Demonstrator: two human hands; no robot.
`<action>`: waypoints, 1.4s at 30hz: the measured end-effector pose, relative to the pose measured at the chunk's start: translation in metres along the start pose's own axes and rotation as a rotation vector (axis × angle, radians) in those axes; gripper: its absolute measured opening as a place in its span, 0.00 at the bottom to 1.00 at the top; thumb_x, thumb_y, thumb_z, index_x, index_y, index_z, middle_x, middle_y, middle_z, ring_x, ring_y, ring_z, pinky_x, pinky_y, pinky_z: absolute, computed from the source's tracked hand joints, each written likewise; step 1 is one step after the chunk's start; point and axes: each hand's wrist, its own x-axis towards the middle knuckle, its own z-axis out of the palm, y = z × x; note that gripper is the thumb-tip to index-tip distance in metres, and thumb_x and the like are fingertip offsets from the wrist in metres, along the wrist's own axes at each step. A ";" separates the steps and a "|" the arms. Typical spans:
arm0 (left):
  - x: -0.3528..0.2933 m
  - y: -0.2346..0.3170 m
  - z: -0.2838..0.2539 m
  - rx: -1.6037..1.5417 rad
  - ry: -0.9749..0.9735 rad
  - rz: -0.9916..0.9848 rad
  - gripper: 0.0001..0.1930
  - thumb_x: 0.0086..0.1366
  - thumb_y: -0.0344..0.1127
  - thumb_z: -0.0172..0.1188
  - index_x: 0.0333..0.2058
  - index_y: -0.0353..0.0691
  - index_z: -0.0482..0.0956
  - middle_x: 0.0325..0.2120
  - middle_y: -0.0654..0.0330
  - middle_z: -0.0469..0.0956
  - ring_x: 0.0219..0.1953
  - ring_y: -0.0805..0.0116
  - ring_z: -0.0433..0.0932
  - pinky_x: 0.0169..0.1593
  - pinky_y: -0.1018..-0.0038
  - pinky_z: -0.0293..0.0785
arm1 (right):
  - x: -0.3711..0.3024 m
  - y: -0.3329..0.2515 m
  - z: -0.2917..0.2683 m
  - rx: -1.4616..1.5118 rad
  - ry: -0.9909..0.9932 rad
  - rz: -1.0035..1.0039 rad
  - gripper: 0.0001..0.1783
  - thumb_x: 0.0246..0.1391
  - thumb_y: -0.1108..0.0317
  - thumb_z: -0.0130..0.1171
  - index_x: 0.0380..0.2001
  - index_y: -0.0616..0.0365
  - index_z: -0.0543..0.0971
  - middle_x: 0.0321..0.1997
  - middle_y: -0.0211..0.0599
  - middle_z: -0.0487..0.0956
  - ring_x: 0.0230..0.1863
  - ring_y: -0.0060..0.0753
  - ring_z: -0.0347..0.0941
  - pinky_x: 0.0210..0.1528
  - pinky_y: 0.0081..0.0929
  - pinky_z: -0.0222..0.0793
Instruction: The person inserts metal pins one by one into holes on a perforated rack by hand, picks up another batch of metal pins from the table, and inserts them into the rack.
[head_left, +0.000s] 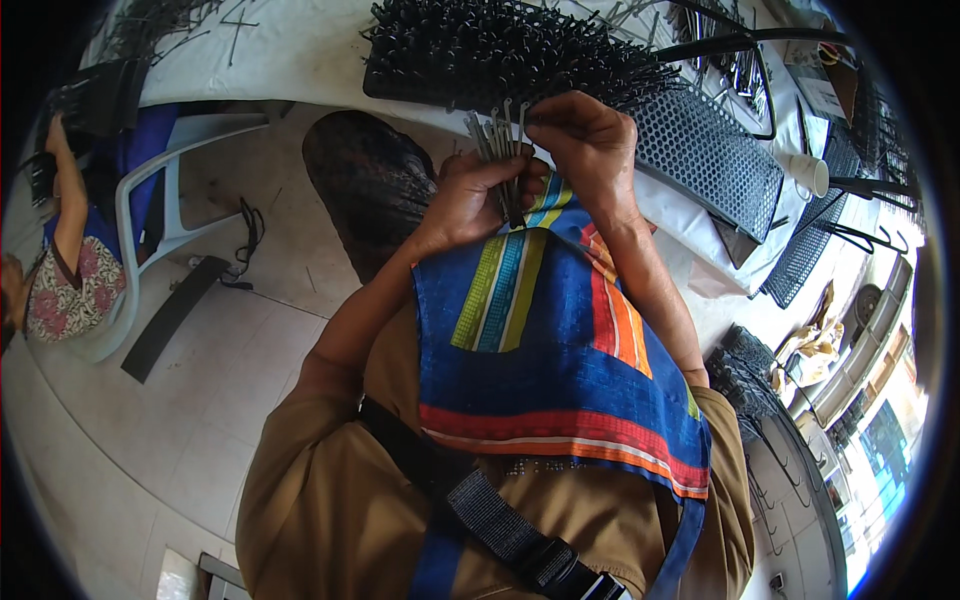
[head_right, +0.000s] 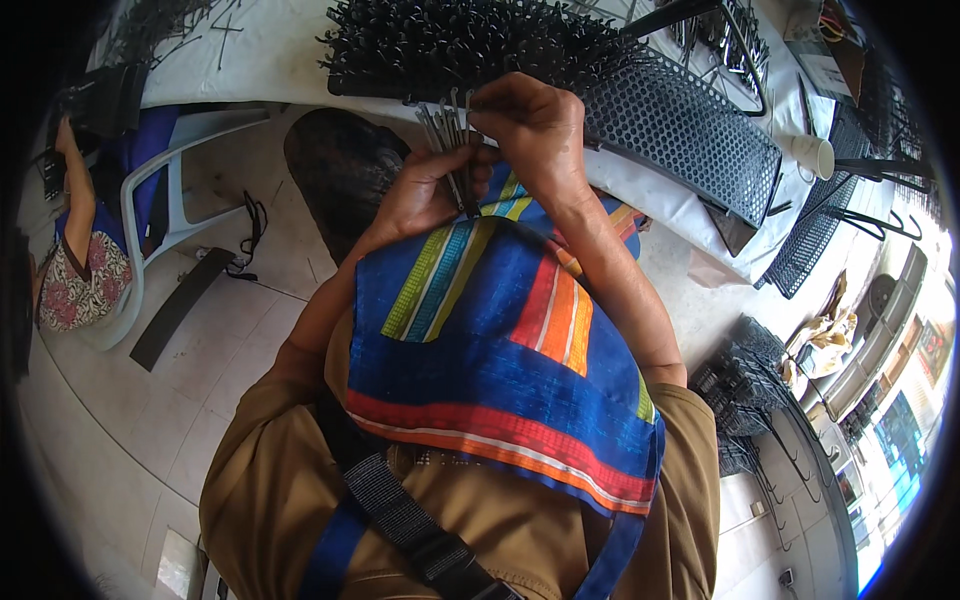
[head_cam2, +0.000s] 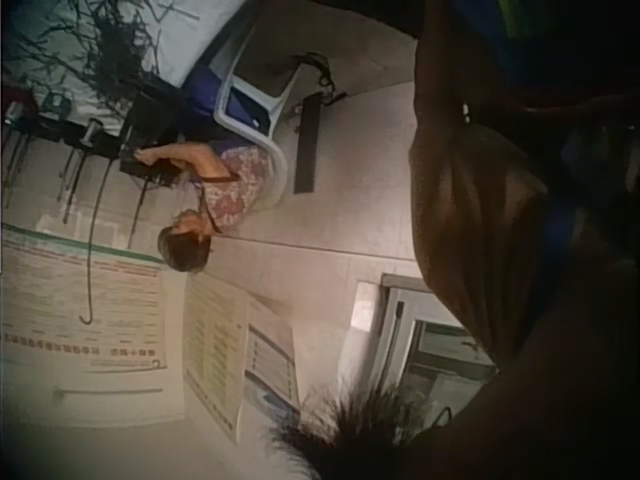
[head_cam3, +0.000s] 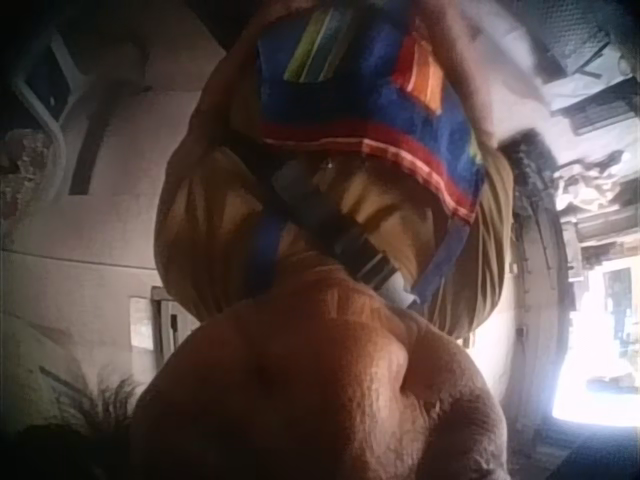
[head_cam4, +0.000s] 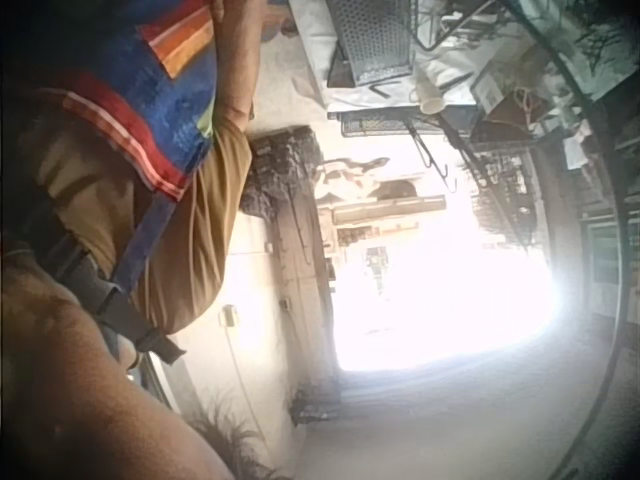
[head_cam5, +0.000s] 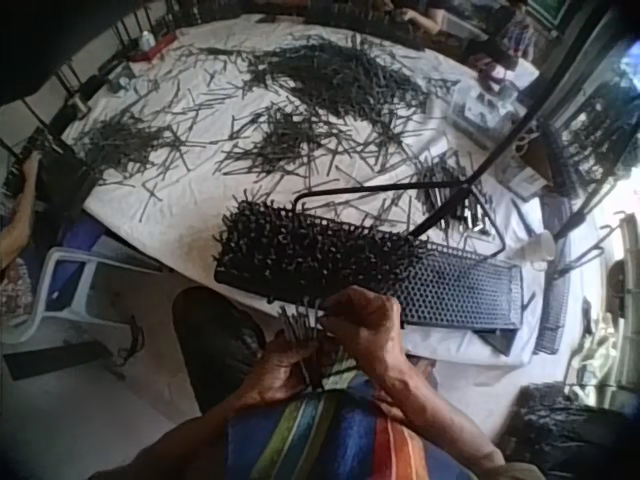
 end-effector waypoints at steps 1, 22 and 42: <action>0.000 0.000 0.004 0.002 0.059 0.010 0.09 0.64 0.29 0.53 0.43 0.34 0.75 0.35 0.54 0.79 0.35 0.66 0.79 0.37 0.72 0.75 | 0.000 0.000 -0.001 0.149 -0.013 0.059 0.07 0.43 0.79 0.64 0.29 0.63 0.80 0.23 0.30 0.80 0.25 0.14 0.74 0.27 0.15 0.69; -0.001 -0.003 0.001 0.102 0.228 0.065 0.09 0.64 0.28 0.53 0.42 0.35 0.75 0.34 0.55 0.79 0.34 0.68 0.78 0.38 0.73 0.76 | 0.025 0.003 0.003 -0.904 0.253 -0.709 0.11 0.38 0.72 0.56 0.29 0.46 0.80 0.24 0.29 0.73 0.21 0.38 0.73 0.22 0.32 0.69; 0.002 -0.004 -0.001 -0.048 0.118 -0.022 0.07 0.63 0.27 0.53 0.40 0.33 0.74 0.30 0.56 0.78 0.31 0.68 0.76 0.35 0.72 0.73 | 0.008 0.006 0.000 -0.995 0.201 -0.605 0.18 0.50 0.70 0.59 0.46 0.45 0.78 0.24 0.30 0.74 0.20 0.37 0.73 0.21 0.32 0.68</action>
